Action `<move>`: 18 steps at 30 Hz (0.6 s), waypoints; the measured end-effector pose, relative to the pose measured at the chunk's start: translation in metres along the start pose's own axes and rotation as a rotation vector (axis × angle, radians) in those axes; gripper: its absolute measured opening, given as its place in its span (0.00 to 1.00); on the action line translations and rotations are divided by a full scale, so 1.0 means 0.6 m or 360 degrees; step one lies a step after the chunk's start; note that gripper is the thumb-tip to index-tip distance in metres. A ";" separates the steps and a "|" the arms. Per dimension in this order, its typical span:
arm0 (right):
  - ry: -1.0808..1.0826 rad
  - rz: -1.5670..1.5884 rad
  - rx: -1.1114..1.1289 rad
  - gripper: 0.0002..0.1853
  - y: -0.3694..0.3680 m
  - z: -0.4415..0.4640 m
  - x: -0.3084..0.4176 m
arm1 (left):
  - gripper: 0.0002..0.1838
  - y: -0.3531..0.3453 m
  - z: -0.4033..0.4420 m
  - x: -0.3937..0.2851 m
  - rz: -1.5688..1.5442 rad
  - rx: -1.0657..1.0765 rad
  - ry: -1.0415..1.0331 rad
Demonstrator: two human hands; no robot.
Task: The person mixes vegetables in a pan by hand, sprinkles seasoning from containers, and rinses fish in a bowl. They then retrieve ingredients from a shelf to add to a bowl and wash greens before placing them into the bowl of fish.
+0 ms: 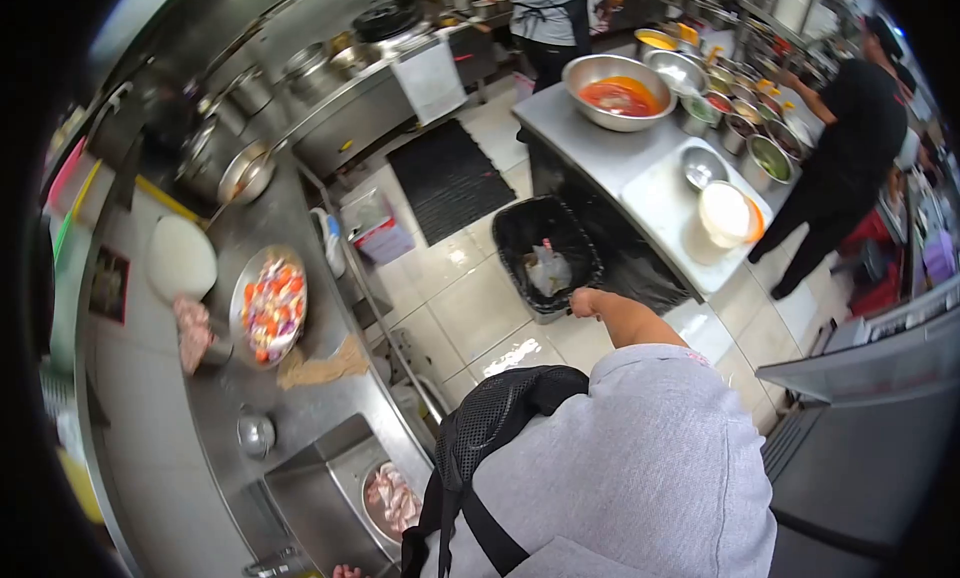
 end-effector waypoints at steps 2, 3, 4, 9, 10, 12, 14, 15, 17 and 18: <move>-0.0175 0.0278 0.0019 0.13 0.011 -0.052 -0.061 | 0.19 -0.063 0.056 -0.037 -0.0004 0.0051 -0.0024; -0.0243 0.0412 -0.0008 0.13 0.016 -0.070 -0.085 | 0.19 -0.092 0.092 -0.047 0.0058 0.0153 -0.0125; -0.0313 0.0548 -0.0036 0.13 0.019 -0.088 -0.106 | 0.19 -0.123 0.122 -0.058 0.0121 0.0255 -0.0229; -0.0270 0.0710 -0.0323 0.11 0.020 -0.082 -0.192 | 0.21 -0.306 0.229 -0.063 0.0040 0.0835 -0.0502; -0.0447 0.0986 -0.0341 0.11 0.033 -0.113 -0.183 | 0.21 -0.345 0.225 -0.086 0.0052 0.0893 -0.0506; -0.0474 0.1037 -0.0320 0.13 0.035 -0.121 -0.191 | 0.20 -0.405 0.216 -0.116 0.0198 0.1064 -0.0396; -0.0481 0.1071 -0.0300 0.15 0.030 -0.123 -0.214 | 0.20 -0.442 0.229 -0.090 0.0147 0.1112 -0.0352; -0.0420 0.1029 -0.0341 0.15 0.020 -0.113 -0.232 | 0.20 -0.458 0.232 -0.089 0.0113 0.1137 -0.0374; -0.0433 0.1075 -0.0318 0.12 0.018 -0.122 -0.247 | 0.20 -0.479 0.243 -0.096 0.0079 0.1169 -0.0407; -0.0437 0.1082 -0.0326 0.12 0.015 -0.121 -0.255 | 0.19 -0.489 0.248 -0.100 0.0036 0.1201 -0.0417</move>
Point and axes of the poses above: each hand's wrist, its own z-axis towards the middle knuckle, its own y-axis out of the back of the hand, x = y × z, the point moved 4 cm from there along z, towards the middle knuckle, and after that the axes turned 14 degrees about -y, right-handed, at the moved point
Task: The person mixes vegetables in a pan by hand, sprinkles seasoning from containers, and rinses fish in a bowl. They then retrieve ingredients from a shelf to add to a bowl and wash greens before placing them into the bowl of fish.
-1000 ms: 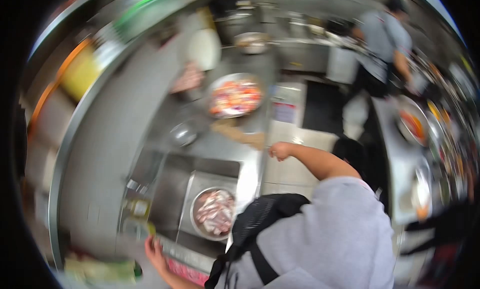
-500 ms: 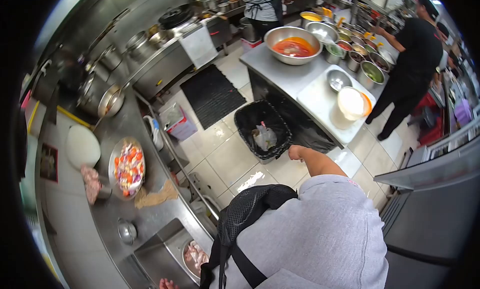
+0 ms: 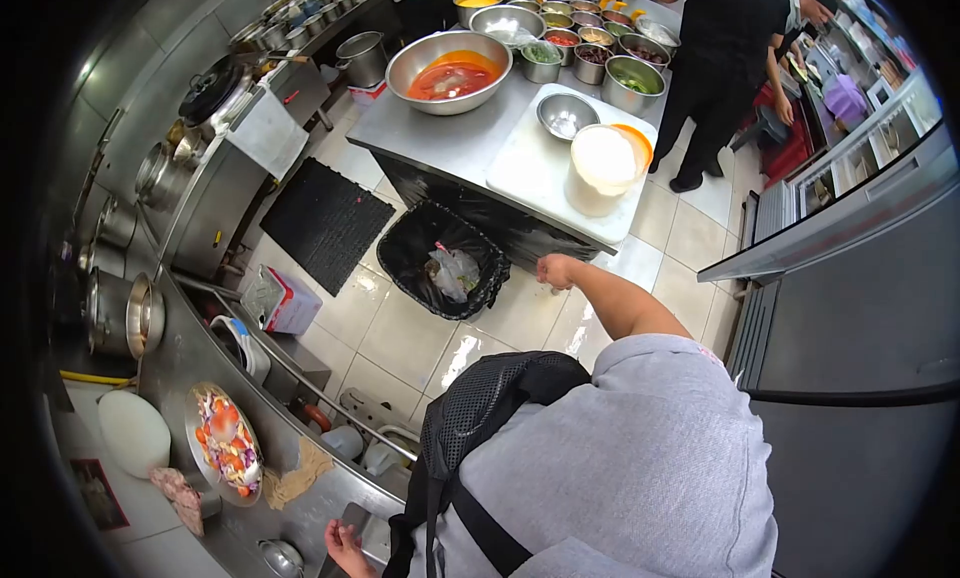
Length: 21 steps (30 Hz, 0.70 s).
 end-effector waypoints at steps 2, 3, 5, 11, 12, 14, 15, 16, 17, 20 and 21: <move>-0.0174 0.0034 0.0058 0.11 0.003 0.007 -0.038 | 0.18 -0.001 0.019 0.008 -0.0049 0.0020 -0.0036; -0.0179 -0.0042 0.0073 0.11 -0.011 0.045 -0.077 | 0.18 0.004 0.031 0.017 -0.0055 0.0028 -0.0028; -0.0220 -0.0097 0.0112 0.08 -0.020 0.067 -0.113 | 0.16 0.006 0.050 0.023 0.0047 0.0068 0.0024; -0.0051 -0.0378 -0.0141 0.17 -0.012 0.052 -0.087 | 0.18 -0.009 0.089 0.017 0.0177 0.0046 0.0069; 0.0072 -0.0511 -0.0124 0.15 -0.019 0.074 -0.089 | 0.18 -0.010 0.094 0.018 0.0164 0.0031 0.0056; 0.0076 -0.0260 -0.0098 0.10 -0.033 0.113 -0.097 | 0.19 -0.016 0.107 0.028 0.0181 0.0138 0.0151; -0.0136 -0.0072 0.0039 0.05 -0.004 0.049 -0.045 | 0.19 -0.027 0.112 0.010 0.0174 0.0140 0.0138; -0.0135 -0.0066 0.0032 0.05 0.001 0.051 -0.032 | 0.20 -0.039 0.112 -0.020 0.0134 0.0131 0.0137; -0.0110 -0.0012 0.0066 0.04 0.004 0.055 -0.023 | 0.20 -0.047 0.113 -0.036 0.0095 0.0121 0.0138; -0.0082 0.0072 0.0109 0.05 0.016 0.066 -0.001 | 0.21 -0.056 0.122 -0.031 0.0026 0.0168 0.0229; -0.0082 0.0103 0.0118 0.05 0.019 0.071 0.005 | 0.21 -0.057 0.122 -0.036 0.0028 0.0164 0.0227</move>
Point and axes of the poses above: each hand's wrist, its own z-axis towards the middle knuckle, its own y-axis out of the back of the hand, x = y × z, the point moved 4 cm from there along z, towards the middle knuckle, and after that the axes turned 14 degrees about -y, right-handed, at the moved point
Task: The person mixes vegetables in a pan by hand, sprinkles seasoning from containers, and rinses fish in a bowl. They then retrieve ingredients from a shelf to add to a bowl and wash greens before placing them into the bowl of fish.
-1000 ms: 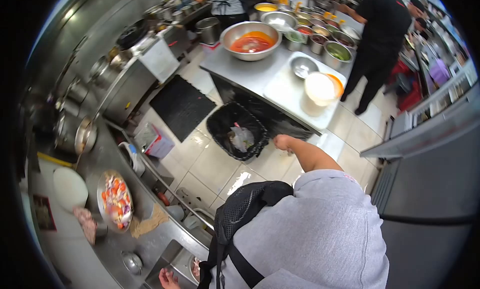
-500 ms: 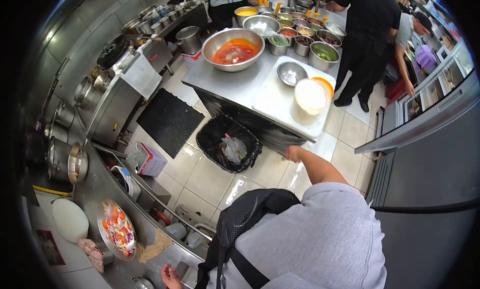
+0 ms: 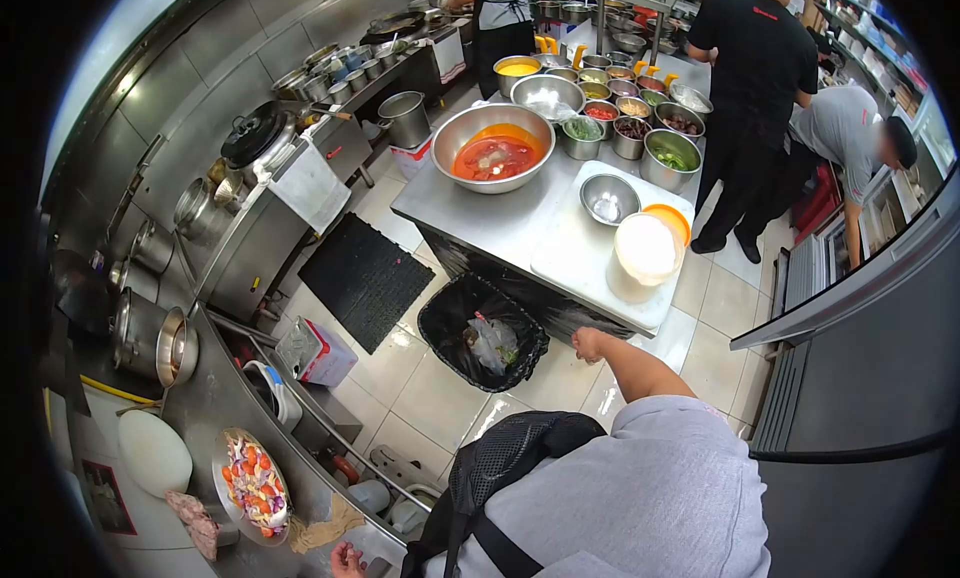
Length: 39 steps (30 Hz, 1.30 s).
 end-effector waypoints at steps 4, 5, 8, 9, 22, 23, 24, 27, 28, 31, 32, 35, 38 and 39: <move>0.0008 -0.0127 -0.0033 0.07 0.001 0.022 0.018 | 0.22 0.001 -0.009 -0.013 -0.0004 -0.0044 -0.0035; 0.0005 -0.0114 -0.0033 0.07 -0.003 0.029 0.022 | 0.23 0.004 -0.009 -0.013 0.0041 -0.0036 -0.0062; -0.0067 -0.0072 0.0016 0.08 -0.014 0.033 0.014 | 0.24 0.015 -0.013 -0.005 0.0207 0.0004 -0.0058; -0.0041 -0.0051 0.0011 0.07 -0.014 0.028 0.017 | 0.24 0.022 -0.011 0.009 0.0218 0.0002 -0.0050; -0.0071 0.0015 0.0188 0.15 -0.077 0.084 0.051 | 0.16 0.036 -0.061 -0.001 0.0184 -0.0428 -0.0109; -0.0148 0.0025 0.0276 0.15 -0.080 0.084 0.058 | 0.17 0.036 -0.074 -0.001 0.0150 -0.0440 -0.0047; -0.0228 0.0032 0.0360 0.16 -0.083 0.090 0.063 | 0.16 0.036 -0.090 -0.012 0.0182 -0.0454 -0.0020; -0.0111 -0.0119 0.0344 0.17 -0.097 0.115 0.102 | 0.17 0.038 -0.137 -0.005 0.0098 -0.0532 0.0077; -0.0095 -0.0161 0.0379 0.17 -0.102 0.123 0.121 | 0.17 0.042 -0.155 0.005 0.0026 -0.0595 0.0104; 0.0035 -0.0313 0.0276 0.18 -0.126 0.130 0.199 | 0.17 0.064 -0.219 0.011 0.0180 -0.0717 0.0152; 0.0110 -0.0422 0.0339 0.15 -0.133 0.125 0.228 | 0.17 0.073 -0.240 0.001 0.0216 -0.0778 0.0168; 0.0443 -0.0437 0.0636 0.11 -0.193 0.212 0.282 | 0.18 0.127 -0.331 0.039 0.0332 -0.1054 0.0151; 0.0498 -0.0043 0.1179 0.24 -0.298 0.371 0.335 | 0.18 0.182 -0.454 -0.016 0.0500 -0.1436 0.0248; 0.0467 -0.0293 0.1117 0.20 -0.308 0.324 0.379 | 0.18 0.195 -0.494 -0.039 0.0634 -0.1529 0.0242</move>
Point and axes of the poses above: each hand's wrist, its own z-axis towards the middle knuckle, its own y-axis out of the back of the hand, x = y × z, the point moved 4 cm from there along z, towards the middle knuckle, and after that the axes turned 14 degrees about -y, right-handed, at the moved point
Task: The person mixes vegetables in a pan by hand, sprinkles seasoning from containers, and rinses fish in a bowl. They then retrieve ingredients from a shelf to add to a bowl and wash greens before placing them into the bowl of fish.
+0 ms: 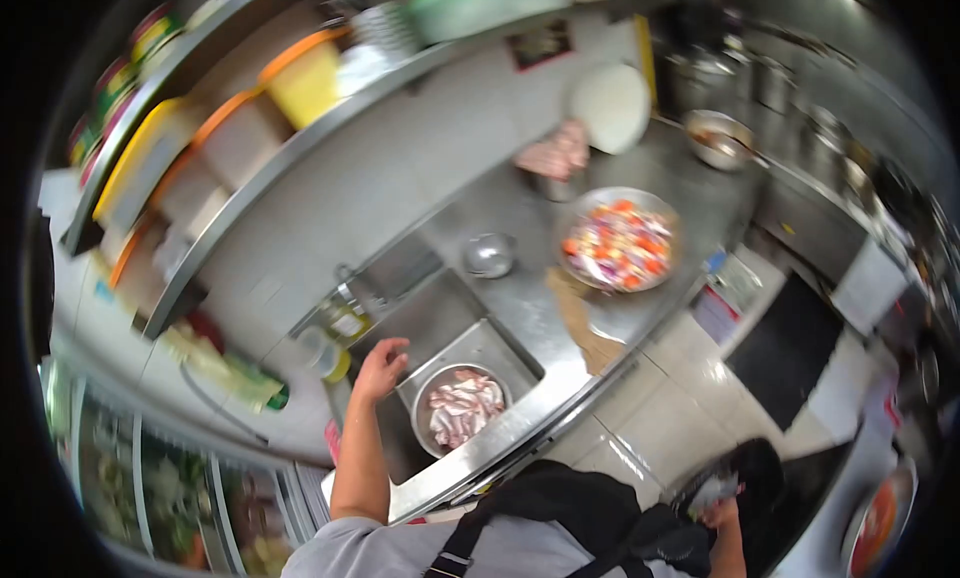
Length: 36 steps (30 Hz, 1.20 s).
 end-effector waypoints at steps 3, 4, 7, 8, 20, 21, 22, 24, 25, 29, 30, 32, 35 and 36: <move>-0.0311 -0.0869 0.0042 0.19 -0.072 -0.056 0.176 | 0.19 0.134 -0.013 -0.012 0.0259 -0.0336 -0.0207; -0.0318 -0.1057 0.0147 0.23 -0.101 -0.072 0.238 | 0.20 0.182 -0.018 -0.029 0.0161 -0.0482 -0.0174; -0.0103 -0.1440 0.0327 0.43 -0.178 -0.047 0.406 | 0.24 0.329 -0.026 -0.091 0.0463 -0.0690 -0.0278; 0.0119 -0.1499 0.0308 0.41 -0.201 -0.026 0.464 | 0.26 0.371 -0.028 -0.125 0.0556 -0.0769 -0.0282; 0.1405 -0.2096 0.0313 0.32 -0.690 -0.392 0.887 | 0.32 0.852 -0.106 -0.289 0.1633 -0.1873 -0.0306; 0.1488 -0.2251 0.0330 0.33 -0.714 -0.404 0.892 | 0.31 0.870 -0.116 -0.282 0.1643 -0.1915 -0.0282; 0.1569 -0.2406 0.0349 0.33 -0.741 -0.420 0.894 | 0.31 0.888 -0.124 -0.271 0.1648 -0.1932 -0.0271; 0.1570 -0.2492 0.0383 0.33 -0.793 -0.470 0.908 | 0.31 0.926 -0.143 -0.241 0.1622 -0.1988 -0.0144; 0.1633 -0.2603 0.0377 0.32 -0.818 -0.485 0.915 | 0.31 0.938 -0.148 -0.228 0.1622 -0.2012 -0.0103; 0.1916 -0.2809 0.0307 0.29 -0.932 -0.596 0.953 | 0.28 0.948 -0.138 -0.204 0.1606 -0.2055 -0.0360; 0.2110 -0.2857 0.0288 0.28 -0.964 -0.625 0.963 | 0.27 0.949 -0.126 -0.200 0.1760 -0.1983 -0.0456; 0.2281 -0.2999 0.0223 0.24 -1.045 -0.706 0.986 | 0.27 0.926 -0.090 -0.201 0.1597 -0.1953 -0.0586; 0.2651 -0.2799 0.0134 0.19 -1.167 -0.825 1.007 | 0.25 0.887 -0.020 -0.197 0.1042 -0.1812 -0.0853; 0.2842 -0.2692 0.0082 0.18 -1.207 -0.860 1.015 | 0.25 0.873 0.000 -0.194 0.1013 -0.1808 -0.0864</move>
Point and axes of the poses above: each hand's wrist, its own z-axis towards the middle knuckle, its own y-axis out of the back of the hand, x = y × z, the point moved 4 cm from there along z, towards the middle knuckle, and after that the axes turned 14 degrees about -y, right-handed, at the moved point
